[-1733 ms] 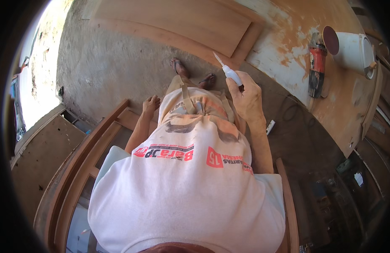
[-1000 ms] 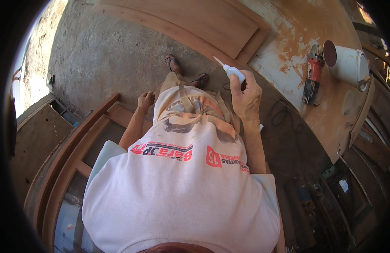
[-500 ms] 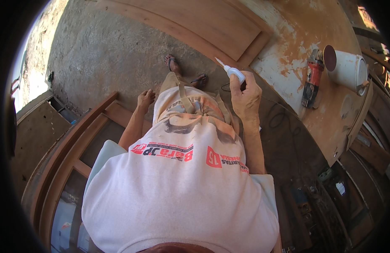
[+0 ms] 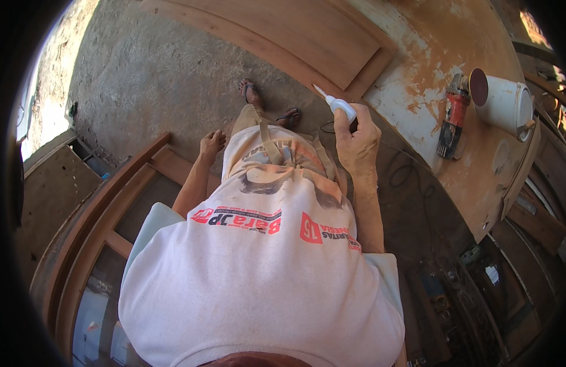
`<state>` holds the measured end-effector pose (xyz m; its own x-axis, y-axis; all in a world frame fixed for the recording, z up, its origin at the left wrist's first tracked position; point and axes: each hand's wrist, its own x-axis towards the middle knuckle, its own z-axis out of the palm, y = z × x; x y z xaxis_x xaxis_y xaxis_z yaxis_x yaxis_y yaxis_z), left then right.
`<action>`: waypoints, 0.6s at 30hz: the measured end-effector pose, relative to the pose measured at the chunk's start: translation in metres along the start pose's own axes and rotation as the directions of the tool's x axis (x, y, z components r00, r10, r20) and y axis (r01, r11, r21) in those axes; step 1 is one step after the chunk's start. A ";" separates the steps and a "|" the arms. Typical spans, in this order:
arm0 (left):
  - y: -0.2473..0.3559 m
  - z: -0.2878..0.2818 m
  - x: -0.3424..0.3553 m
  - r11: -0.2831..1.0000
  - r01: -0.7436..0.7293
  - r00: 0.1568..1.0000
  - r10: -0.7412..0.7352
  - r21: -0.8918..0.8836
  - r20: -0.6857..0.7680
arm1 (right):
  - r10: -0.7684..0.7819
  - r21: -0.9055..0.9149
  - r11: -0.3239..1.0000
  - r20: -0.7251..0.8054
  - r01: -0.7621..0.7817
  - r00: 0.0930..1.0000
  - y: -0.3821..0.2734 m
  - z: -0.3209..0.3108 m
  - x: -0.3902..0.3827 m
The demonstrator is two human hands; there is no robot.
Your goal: The person applies adhesive from a tube into holes on a wooden panel, uses a putty knife to spread filler across the surface, and lifts the panel to handle it.
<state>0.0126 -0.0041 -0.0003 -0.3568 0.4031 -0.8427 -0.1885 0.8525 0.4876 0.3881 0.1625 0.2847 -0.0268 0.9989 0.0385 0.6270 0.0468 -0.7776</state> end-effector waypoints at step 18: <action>-0.004 0.001 0.006 0.999 0.005 1.000 -0.005 0.039 -0.003 | 0.011 -0.011 1.000 0.011 -0.011 1.000 0.001 0.000 0.004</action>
<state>0.0125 -0.0045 -0.0079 -0.3590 0.3980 -0.8442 -0.1546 0.8667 0.4743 0.3886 0.1669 0.2847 -0.0284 0.9993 0.0233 0.6355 0.0361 -0.7713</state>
